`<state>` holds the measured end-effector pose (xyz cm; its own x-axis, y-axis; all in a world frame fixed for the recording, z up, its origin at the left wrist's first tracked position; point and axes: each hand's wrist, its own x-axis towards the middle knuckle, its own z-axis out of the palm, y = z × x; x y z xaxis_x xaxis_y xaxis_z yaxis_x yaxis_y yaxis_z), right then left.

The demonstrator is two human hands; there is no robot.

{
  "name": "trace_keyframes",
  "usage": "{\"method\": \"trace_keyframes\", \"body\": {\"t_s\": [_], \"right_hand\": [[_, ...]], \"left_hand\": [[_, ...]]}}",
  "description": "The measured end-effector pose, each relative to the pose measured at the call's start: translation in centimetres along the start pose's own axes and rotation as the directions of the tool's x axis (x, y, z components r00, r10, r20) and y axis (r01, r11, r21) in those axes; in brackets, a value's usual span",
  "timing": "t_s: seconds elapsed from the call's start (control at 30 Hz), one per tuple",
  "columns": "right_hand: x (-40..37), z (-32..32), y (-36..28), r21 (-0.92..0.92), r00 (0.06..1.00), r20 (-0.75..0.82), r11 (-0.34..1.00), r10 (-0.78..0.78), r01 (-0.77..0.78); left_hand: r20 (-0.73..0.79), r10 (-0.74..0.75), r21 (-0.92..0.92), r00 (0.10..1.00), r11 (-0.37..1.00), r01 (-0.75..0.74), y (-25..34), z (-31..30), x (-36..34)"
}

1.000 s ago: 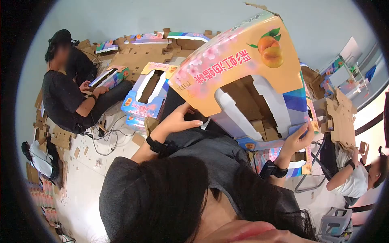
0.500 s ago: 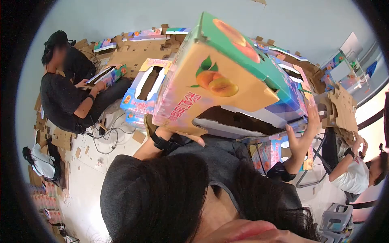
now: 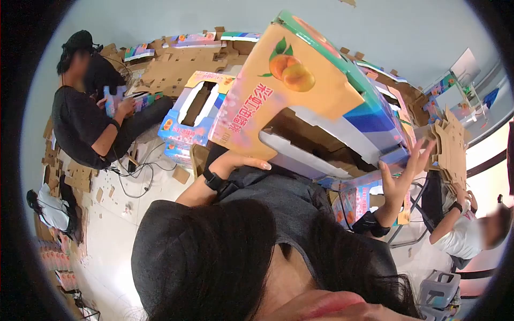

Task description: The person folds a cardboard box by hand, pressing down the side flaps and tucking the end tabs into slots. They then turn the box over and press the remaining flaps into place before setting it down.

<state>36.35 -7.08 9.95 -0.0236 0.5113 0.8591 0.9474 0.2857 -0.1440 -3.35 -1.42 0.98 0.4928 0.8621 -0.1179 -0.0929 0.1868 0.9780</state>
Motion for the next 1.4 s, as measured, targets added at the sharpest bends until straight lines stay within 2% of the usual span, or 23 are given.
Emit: {"method": "trace_keyframes", "body": {"t_s": [0.07, 0.17, 0.23, 0.3, 0.33, 0.4, 0.47, 0.5, 0.57, 0.63, 0.67, 0.73, 0.77, 0.8, 0.87, 0.93, 0.97, 1.07, 1.2, 1.23, 1.33, 1.37, 1.4], "right_hand": [[-0.1, 0.3, 0.1, -0.047, 0.995, -0.099, 0.999, -0.021, 0.016], [-1.0, 1.4, 3.1, 0.155, 0.971, -0.214, 0.985, 0.109, -0.076], [-1.8, 1.7, 4.2, 0.474, 0.946, -0.013, 0.836, 0.323, -0.278], [-3.9, 3.2, 7.6, 0.717, 0.879, 0.235, 0.537, 0.414, -0.445], [-3.7, 4.1, 7.0, 0.657, 0.832, 0.297, 0.533, 0.469, -0.534], [-5.2, 6.2, 7.2, 0.633, 0.805, 0.372, 0.508, 0.462, -0.584], [-6.2, 6.5, 6.4, 0.647, 0.725, 0.492, 0.355, 0.481, -0.675], [-6.7, 6.4, 6.1, 0.598, 0.599, 0.59, 0.207, 0.541, -0.775], [-7.1, 7.0, 5.1, 0.645, 0.489, 0.629, -0.055, 0.604, -0.762], [-6.6, 9.8, 5.2, 0.82, 0.521, 0.525, -0.238, 0.673, -0.52], [-7.0, 11.5, 6.4, 0.857, 0.583, 0.47, -0.185, 0.662, -0.481], [-7.7, 14.1, 8.8, 0.917, 0.696, 0.352, -0.083, 0.626, -0.39], [-8.0, 14.2, 9.0, 0.902, 0.667, 0.355, -0.053, 0.655, -0.428], [-7.1, 13.4, 7.0, 0.885, 0.639, 0.355, -0.025, 0.683, -0.465], [-6.2, 12.8, 4.8, 0.87, 0.581, 0.396, -0.087, 0.711, -0.485], [-5.9, 12.6, 4.0, 0.861, 0.526, 0.479, -0.26, 0.703, -0.438], [-5.8, 12.6, 3.5, 0.853, 0.492, 0.473, -0.238, 0.731, -0.465], [-5.2, 13.4, 1.8, 0.878, 0.465, 0.443, -0.266, 0.767, -0.397], [-2.9, 14.0, -1.0, 0.84, 0.496, 0.538, -0.388, 0.681, -0.379], [-2.6, 14.3, -1.8, 0.823, 0.459, 0.561, -0.408, 0.689, -0.396], [-2.8, 15.2, -4.6, 0.695, 0.43, 0.717, -0.608, 0.548, -0.384], [-3.2, 15.4, -5.7, 0.68, 0.449, 0.73, -0.618, 0.515, -0.396], [-3.4, 15.3, -7.0, 0.664, 0.468, 0.742, -0.628, 0.48, -0.406]], "left_hand": [[0.002, 0.082, -0.002, 0.997, 0.997, -0.082, -0.8, -0.3, 1.2], [-0.013, 0.129, -0.1, 0.992, 0.986, -0.13, -2.7, -1.1, 2.4], [0.011, 0.133, -0.187, 0.991, 0.974, -0.129, -4.1, -1.9, 3.3], [0.008, 0.133, -0.249, 0.991, 0.96, -0.127, -5.2, -2.5, 3.7], [0.006, 0.135, -0.279, 0.991, 0.952, -0.128, -5.3, -2.6, 3.9], [0.045, 0.17, -0.348, 0.984, 0.926, -0.144, -5.5, -2.5, 4.4], [0.063, 0.185, -0.374, 0.981, 0.916, -0.149, -5.3, -2.5, 4.5], [0.066, 0.193, -0.384, 0.979, 0.911, -0.154, -5.5, -2.7, 4.5], [0.078, 0.21, -0.401, 0.975, 0.902, -0.162, -5.9, -2.8, 4.7], [0.038, 0.228, -0.347, 0.973, 0.916, -0.201, -6.1, -2.7, 4.7], [0.019, 0.237, -0.32, 0.971, 0.922, -0.219, -6.1, -2.7, 4.7], [-0.015, 0.247, -0.448, 0.969, 0.865, -0.227, -6.3, -2.4, 5.4], [-0.034, 0.249, -0.509, 0.968, 0.829, -0.231, -6.4, -2.5, 5.9], [0.0, 0.2, -0.389, 0.98, 0.903, -0.185, -6.8, -3.1, 6.6], [0.006, 0.29, -0.374, 0.957, 0.888, -0.267, -6.1, -2.6, 6.7], [0.099, 0.265, -0.202, 0.959, 0.949, -0.242, -5.5, -2.5, 6.4], [0.153, 0.268, -0.136, 0.951, 0.959, -0.249, -5.3, -2.3, 6.3], [0.249, 0.254, 0.027, 0.935, 0.963, -0.269, -4.5, -1.5, 6.0], [0.296, 0.296, 0.224, 0.908, 0.902, -0.368, -3.7, -0.7, 5.9], [0.3, 0.322, 0.216, 0.898, 0.894, -0.392, -2.7, 0.0, 5.6], [0.288, 0.351, 0.216, 0.891, 0.883, -0.417, -0.5, 2.1, 4.6], [0.276, 0.413, 0.095, 0.868, 0.887, -0.452, -0.8, 2.7, 5.0], [0.22, 0.379, 0.052, 0.899, 0.915, -0.399, -0.8, 2.9, 4.6]]}}
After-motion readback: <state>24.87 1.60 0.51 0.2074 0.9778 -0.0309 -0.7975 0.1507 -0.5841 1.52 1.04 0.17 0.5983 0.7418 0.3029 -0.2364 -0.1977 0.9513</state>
